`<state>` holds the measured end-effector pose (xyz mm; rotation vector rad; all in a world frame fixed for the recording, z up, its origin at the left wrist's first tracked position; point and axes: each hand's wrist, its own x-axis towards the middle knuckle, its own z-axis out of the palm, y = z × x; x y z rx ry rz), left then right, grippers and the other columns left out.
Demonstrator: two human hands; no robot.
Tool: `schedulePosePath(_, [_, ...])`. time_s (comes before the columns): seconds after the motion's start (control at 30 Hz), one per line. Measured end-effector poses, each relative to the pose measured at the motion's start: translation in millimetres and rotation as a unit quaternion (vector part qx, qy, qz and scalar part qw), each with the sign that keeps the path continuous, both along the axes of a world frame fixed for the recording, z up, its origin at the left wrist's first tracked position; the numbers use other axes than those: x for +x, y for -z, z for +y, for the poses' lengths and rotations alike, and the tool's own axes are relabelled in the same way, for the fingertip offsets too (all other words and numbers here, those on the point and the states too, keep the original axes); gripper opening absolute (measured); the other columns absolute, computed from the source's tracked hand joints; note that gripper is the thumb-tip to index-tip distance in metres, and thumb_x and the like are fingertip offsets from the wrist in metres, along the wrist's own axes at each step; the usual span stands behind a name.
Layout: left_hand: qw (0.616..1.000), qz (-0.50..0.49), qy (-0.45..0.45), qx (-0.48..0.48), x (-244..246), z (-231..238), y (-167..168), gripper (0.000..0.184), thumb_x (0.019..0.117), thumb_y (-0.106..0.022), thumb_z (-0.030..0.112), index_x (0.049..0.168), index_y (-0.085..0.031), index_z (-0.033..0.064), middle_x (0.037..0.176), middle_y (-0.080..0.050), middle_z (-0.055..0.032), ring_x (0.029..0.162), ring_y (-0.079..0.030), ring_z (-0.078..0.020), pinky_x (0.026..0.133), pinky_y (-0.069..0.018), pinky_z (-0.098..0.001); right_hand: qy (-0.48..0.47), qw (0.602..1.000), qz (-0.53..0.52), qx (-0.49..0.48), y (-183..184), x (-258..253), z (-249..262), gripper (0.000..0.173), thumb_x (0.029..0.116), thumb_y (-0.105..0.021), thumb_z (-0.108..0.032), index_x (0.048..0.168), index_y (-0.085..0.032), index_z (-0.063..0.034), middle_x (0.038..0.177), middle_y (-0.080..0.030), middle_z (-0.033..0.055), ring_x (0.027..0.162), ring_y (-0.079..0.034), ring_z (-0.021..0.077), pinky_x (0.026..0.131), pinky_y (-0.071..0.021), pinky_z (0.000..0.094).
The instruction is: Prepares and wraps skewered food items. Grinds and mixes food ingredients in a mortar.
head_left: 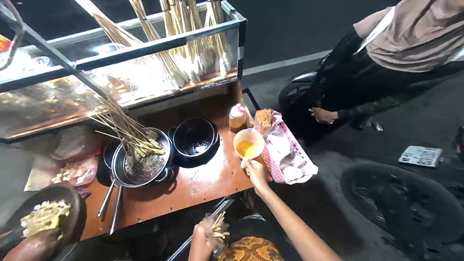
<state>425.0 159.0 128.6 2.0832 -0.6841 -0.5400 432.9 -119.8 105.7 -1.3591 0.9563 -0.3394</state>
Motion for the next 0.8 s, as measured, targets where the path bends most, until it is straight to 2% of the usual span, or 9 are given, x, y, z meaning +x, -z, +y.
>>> schedulePosePath(0.1, [1.000,0.000,-0.007,0.030,-6,-7,4,0.015,0.0863,-0.072,0.015,0.080,-0.072,0.0013,0.077,-0.071,-0.0088,0.077,-0.070,-0.0194,0.078,-0.0581,-0.0424,-0.067,0.997,0.004,0.026,-8,1,-15,0.026,0.1044,-0.057,-0.010,0.085,-0.068,0.0021,0.070,-0.060,0.0002,0.059,-0.051,0.0043,0.060,-0.0459,0.0217])
schedulePosePath(0.17, [1.000,0.003,-0.011,0.029,-13,-16,1,0.017,0.0875,-0.072,0.015,0.078,-0.071,0.0011,0.075,-0.071,-0.0082,0.075,-0.069,-0.0167,0.076,-0.0577,-0.0376,-0.091,0.994,0.007,0.061,-9,3,-14,0.026,0.1047,-0.056,-0.010,0.083,-0.066,0.0018,0.067,-0.055,-0.0010,0.057,-0.049,0.0043,0.058,-0.0446,0.0213])
schedulePosePath(0.23, [0.999,0.026,-0.032,0.009,-17,-30,-7,0.018,0.0900,-0.070,0.012,0.079,-0.070,-0.0018,0.074,-0.069,-0.0089,0.072,-0.068,-0.0133,0.075,-0.0569,-0.0314,-0.093,0.991,0.003,0.094,-11,7,-9,0.023,0.1054,-0.054,-0.008,0.088,-0.064,0.0030,0.066,-0.052,-0.0013,0.055,-0.048,0.0042,0.056,-0.0450,0.0206])
schedulePosePath(0.33, [0.994,0.084,-0.068,-0.031,-19,-45,-12,0.018,0.0927,-0.070,0.010,0.080,-0.070,-0.0024,0.074,-0.068,-0.0051,0.073,-0.065,-0.0062,0.076,-0.0549,-0.0245,-0.116,0.987,0.005,0.111,-12,9,1,0.023,0.1081,-0.049,-0.010,0.102,-0.065,0.0060,0.078,-0.062,0.0041,0.063,-0.058,0.0070,0.064,-0.0526,0.0231])
schedulePosePath(0.43, [0.996,0.071,-0.059,-0.019,-15,-43,-8,0.015,0.0911,-0.070,0.011,0.083,-0.072,-0.0011,0.079,-0.072,-0.0076,0.079,-0.069,-0.0109,0.081,-0.0563,-0.0288,-0.140,0.983,0.002,0.122,-10,10,10,0.026,0.1092,-0.046,-0.011,0.114,-0.063,0.0076,0.103,-0.070,0.0117,0.081,-0.067,0.0111,0.077,-0.0577,0.0272])
schedulePosePath(0.5, [0.997,0.049,-0.061,-0.007,-6,-36,-4,0.016,0.0913,-0.069,0.013,0.082,-0.072,0.0003,0.077,-0.071,-0.0071,0.077,-0.069,-0.0116,0.079,-0.0568,-0.0294,-0.131,0.981,-0.029,0.143,-6,14,18,0.026,0.1097,-0.045,-0.011,0.117,-0.061,0.0085,0.110,-0.070,0.0143,0.092,-0.071,0.0147,0.085,-0.0596,0.0302])
schedulePosePath(0.57, [0.997,0.030,-0.066,-0.009,5,-27,4,0.017,0.0901,-0.070,0.014,0.080,-0.072,0.0004,0.076,-0.071,-0.0081,0.075,-0.069,-0.0147,0.077,-0.0574,-0.0342,-0.127,0.979,-0.061,0.144,-7,25,25,0.027,0.1100,-0.043,-0.011,0.116,-0.060,0.0087,0.107,-0.071,0.0134,0.093,-0.071,0.0151,0.088,-0.0601,0.0310])
schedulePosePath(0.67, [0.999,0.019,-0.037,-0.010,22,-14,20,0.013,0.0841,-0.072,0.012,0.077,-0.071,0.0015,0.078,-0.071,-0.0095,0.081,-0.070,-0.0219,0.082,-0.0566,-0.0438,-0.149,0.977,-0.088,0.122,-12,49,33,0.026,0.1096,-0.044,-0.011,0.115,-0.060,0.0086,0.103,-0.071,0.0116,0.094,-0.070,0.0149,0.092,-0.0590,0.0319])
schedulePosePath(0.8, [0.999,0.028,-0.027,-0.024,35,-9,21,0.012,0.0847,-0.072,0.011,0.078,-0.072,0.0009,0.079,-0.072,-0.0103,0.081,-0.070,-0.0218,0.084,-0.0554,-0.0437,-0.139,0.980,-0.114,0.091,-30,100,38,0.025,0.1094,-0.042,-0.010,0.110,-0.061,0.0072,0.096,-0.068,0.0067,0.087,-0.066,0.0096,0.086,-0.0570,0.0277])
